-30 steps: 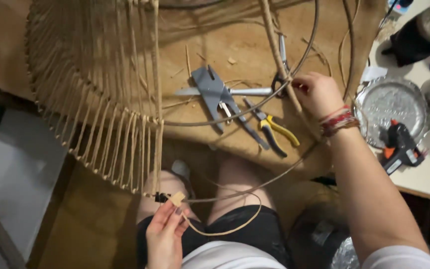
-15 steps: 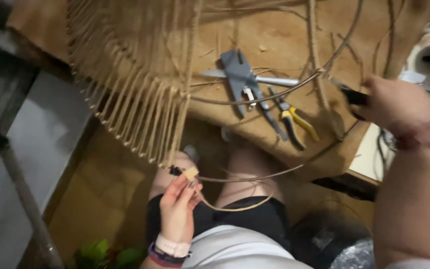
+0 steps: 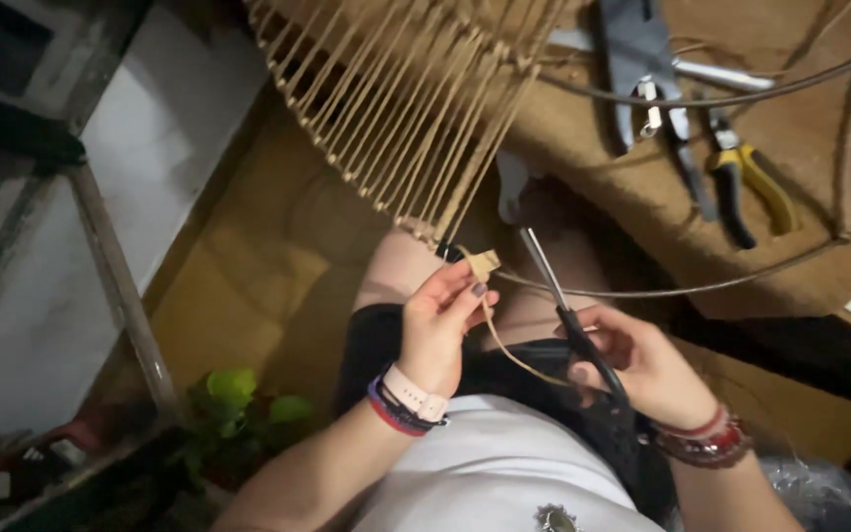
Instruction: Weaving and assembling a wicker structure using a stapler, pliers, and hot glue gun
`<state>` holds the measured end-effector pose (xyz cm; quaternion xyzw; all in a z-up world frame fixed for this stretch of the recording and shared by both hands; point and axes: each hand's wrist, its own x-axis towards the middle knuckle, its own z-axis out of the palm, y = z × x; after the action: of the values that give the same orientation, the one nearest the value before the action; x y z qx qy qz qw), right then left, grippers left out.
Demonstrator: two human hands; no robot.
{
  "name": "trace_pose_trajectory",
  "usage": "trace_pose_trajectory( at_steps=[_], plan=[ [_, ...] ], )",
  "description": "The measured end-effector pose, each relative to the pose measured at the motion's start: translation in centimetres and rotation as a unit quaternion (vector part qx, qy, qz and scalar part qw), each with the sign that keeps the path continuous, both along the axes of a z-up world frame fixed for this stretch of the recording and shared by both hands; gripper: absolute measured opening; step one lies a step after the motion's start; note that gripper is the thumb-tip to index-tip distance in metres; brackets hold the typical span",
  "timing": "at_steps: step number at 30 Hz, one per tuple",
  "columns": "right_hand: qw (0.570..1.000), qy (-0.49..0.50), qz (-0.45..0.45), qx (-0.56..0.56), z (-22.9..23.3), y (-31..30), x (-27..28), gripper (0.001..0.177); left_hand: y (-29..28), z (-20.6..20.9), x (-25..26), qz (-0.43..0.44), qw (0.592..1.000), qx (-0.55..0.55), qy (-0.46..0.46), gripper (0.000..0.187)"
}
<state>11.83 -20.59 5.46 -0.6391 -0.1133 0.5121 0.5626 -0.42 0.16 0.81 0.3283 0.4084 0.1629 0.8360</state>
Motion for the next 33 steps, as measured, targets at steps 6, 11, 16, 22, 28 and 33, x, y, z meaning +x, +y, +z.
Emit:
trace_pose_trajectory(
  at_steps=[6, 11, 16, 22, 28, 33],
  plan=[
    [0.997, 0.027, -0.026, 0.061, -3.7, 1.9, -3.2, 0.051, -0.3, -1.5, -0.3, 0.016, 1.000, -0.006, -0.002, 0.036],
    [0.997, 0.016, -0.053, 0.049, -3.9, 3.4, -4.8, 0.049, -0.5, -1.7, -0.4, 0.009, 1.000, -0.001, -0.013, 0.036],
    [0.995, 0.001, -0.077, 0.060, -4.8, 4.8, -5.6, 0.047, -0.4, -2.1, -0.6, 0.007, 1.000, 0.017, 0.001, 0.036],
    [0.995, -0.045, -0.078, 0.037, -4.3, 5.6, -5.5, 0.044, -0.5, -2.8, -0.6, 0.003, 1.000, 0.030, 0.001, 0.036],
    [0.994, -0.079, -0.068, 0.015, -4.9, 5.4, -5.5, 0.040, -0.7, -2.4, -0.3, 0.008, 0.999, 0.030, -0.003, 0.035],
    [0.994, -0.072, -0.081, 0.015, -4.4, 5.6, -5.8, 0.036, -0.5, -1.9, -0.3, -0.002, 0.999, 0.036, -0.004, 0.035]
  ],
)
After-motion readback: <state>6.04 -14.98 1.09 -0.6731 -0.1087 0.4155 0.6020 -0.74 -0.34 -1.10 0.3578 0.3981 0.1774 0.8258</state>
